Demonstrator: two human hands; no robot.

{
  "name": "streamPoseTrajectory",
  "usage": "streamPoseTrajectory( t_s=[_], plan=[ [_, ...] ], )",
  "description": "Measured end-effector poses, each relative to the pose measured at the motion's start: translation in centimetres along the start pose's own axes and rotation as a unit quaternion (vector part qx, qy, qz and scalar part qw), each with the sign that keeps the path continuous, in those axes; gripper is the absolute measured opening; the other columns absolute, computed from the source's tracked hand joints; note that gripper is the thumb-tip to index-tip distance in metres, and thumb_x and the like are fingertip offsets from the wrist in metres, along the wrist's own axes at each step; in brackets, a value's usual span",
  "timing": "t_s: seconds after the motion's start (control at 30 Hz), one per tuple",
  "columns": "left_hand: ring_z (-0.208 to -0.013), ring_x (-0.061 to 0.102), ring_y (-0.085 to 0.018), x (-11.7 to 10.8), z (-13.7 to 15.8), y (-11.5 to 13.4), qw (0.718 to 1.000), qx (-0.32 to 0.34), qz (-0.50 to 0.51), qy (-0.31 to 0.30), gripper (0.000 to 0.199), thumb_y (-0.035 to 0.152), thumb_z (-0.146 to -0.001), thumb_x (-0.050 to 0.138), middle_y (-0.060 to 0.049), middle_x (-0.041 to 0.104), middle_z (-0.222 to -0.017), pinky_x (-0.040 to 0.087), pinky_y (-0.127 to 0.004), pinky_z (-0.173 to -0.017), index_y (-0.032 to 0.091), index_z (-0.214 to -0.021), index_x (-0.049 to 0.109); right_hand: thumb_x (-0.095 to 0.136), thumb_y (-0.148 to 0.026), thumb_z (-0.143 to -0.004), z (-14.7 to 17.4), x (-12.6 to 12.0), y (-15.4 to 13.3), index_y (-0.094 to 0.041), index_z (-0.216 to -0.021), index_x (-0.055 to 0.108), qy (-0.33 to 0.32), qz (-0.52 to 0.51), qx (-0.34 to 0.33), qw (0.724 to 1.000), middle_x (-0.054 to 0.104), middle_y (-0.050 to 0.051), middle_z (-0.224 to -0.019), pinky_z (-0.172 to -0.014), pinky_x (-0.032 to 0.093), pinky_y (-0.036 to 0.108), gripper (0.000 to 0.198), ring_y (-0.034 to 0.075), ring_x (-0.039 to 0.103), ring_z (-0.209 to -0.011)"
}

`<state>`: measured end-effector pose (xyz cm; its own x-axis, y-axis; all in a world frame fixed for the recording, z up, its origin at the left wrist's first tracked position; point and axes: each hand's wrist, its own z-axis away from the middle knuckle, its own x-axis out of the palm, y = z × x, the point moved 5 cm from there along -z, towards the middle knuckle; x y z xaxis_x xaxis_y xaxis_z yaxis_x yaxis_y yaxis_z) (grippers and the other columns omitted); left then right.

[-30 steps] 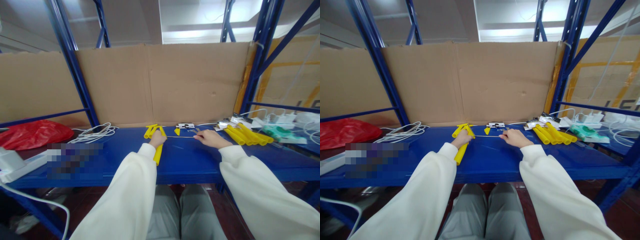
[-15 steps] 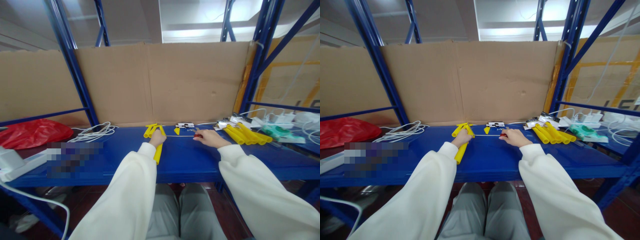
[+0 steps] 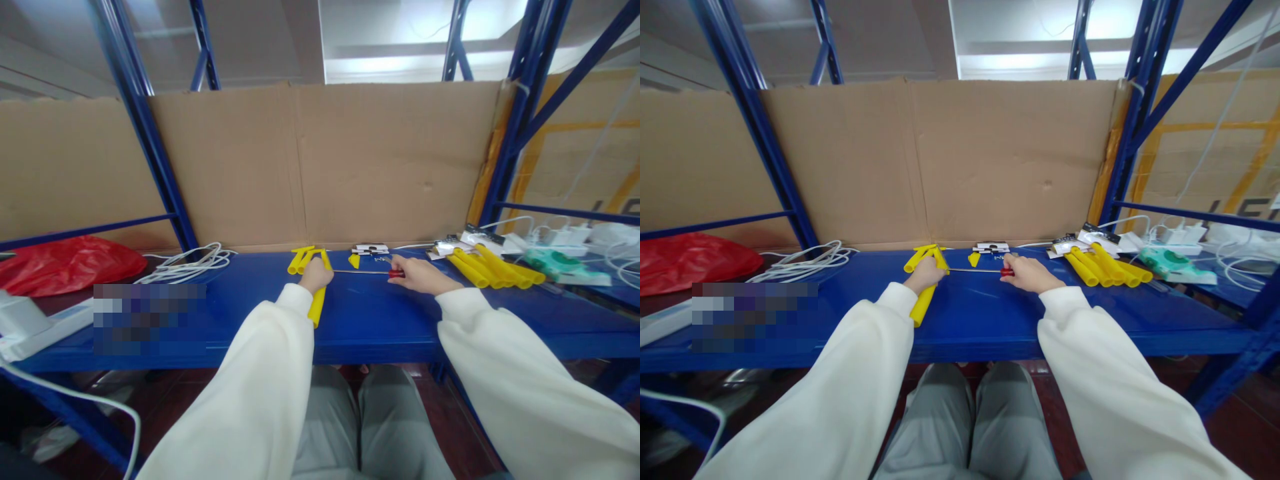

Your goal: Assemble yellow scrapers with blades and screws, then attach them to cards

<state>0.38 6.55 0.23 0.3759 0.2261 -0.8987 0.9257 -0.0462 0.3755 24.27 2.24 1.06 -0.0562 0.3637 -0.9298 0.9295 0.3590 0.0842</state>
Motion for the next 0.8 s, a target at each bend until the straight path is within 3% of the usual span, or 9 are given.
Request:
streamPoseTrajectory(
  t_s=[0.27,0.4,0.57,0.67,0.8],
  plan=[
    [-0.099,0.069,-0.025,-0.24,0.18,0.14,1.0,0.002,-0.006,-0.005,0.034,0.016,-0.081,0.056,-0.02,0.072,-0.103,0.053,-0.024,-0.079,0.002,-0.11,0.065,0.048,-0.038,-0.093,0.06,0.18,0.11,-0.021,-0.095,0.065,-0.025,-0.006,0.0,1.0,0.073,0.009,-0.093,-0.07,0.042,0.028,0.024,0.024,0.067,-0.087],
    [-0.099,0.069,-0.025,-0.18,0.1,0.1,1.0,-0.001,0.001,-0.01,0.033,0.016,-0.08,0.057,-0.02,0.071,-0.105,0.053,-0.025,-0.078,0.003,-0.109,0.066,0.05,-0.039,-0.091,0.17,0.05,-0.18,-0.02,-0.097,0.064,-0.044,-0.04,0.014,0.998,0.072,0.008,-0.091,-0.068,0.043,0.027,0.024,0.022,0.067,-0.082],
    [-0.091,0.071,-0.023,0.07,-0.02,-0.07,1.0,-0.01,0.019,-0.018,0.033,0.016,-0.08,0.057,-0.018,0.073,-0.098,0.052,-0.023,-0.074,0.005,-0.109,0.066,0.063,-0.032,-0.083,0.06,-0.15,0.0,-0.021,-0.097,0.059,-0.009,-0.034,0.006,0.999,0.071,0.006,-0.086,-0.063,0.041,0.027,0.018,0.021,0.065,-0.075],
    [-0.088,0.071,-0.024,0.13,-0.11,-0.16,1.0,-0.01,0.016,-0.014,0.033,0.017,-0.078,0.058,-0.017,0.074,-0.095,0.053,-0.024,-0.073,0.006,-0.108,0.067,0.058,-0.035,-0.086,0.03,-0.15,0.11,-0.021,-0.09,0.061,0.003,-0.018,-0.003,1.0,0.072,0.007,-0.088,-0.065,0.042,0.028,0.015,0.023,0.066,-0.079],
    [-0.089,0.071,-0.024,0.05,-0.1,-0.13,1.0,-0.005,0.012,-0.008,0.033,0.016,-0.077,0.058,-0.018,0.073,-0.095,0.052,-0.024,-0.074,0.004,-0.107,0.067,0.047,-0.035,-0.093,0.08,-0.13,0.0,-0.021,-0.09,0.067,-0.008,-0.027,0.005,1.0,0.073,0.009,-0.095,-0.07,0.043,0.029,0.024,0.024,0.068,-0.087]
  ],
)
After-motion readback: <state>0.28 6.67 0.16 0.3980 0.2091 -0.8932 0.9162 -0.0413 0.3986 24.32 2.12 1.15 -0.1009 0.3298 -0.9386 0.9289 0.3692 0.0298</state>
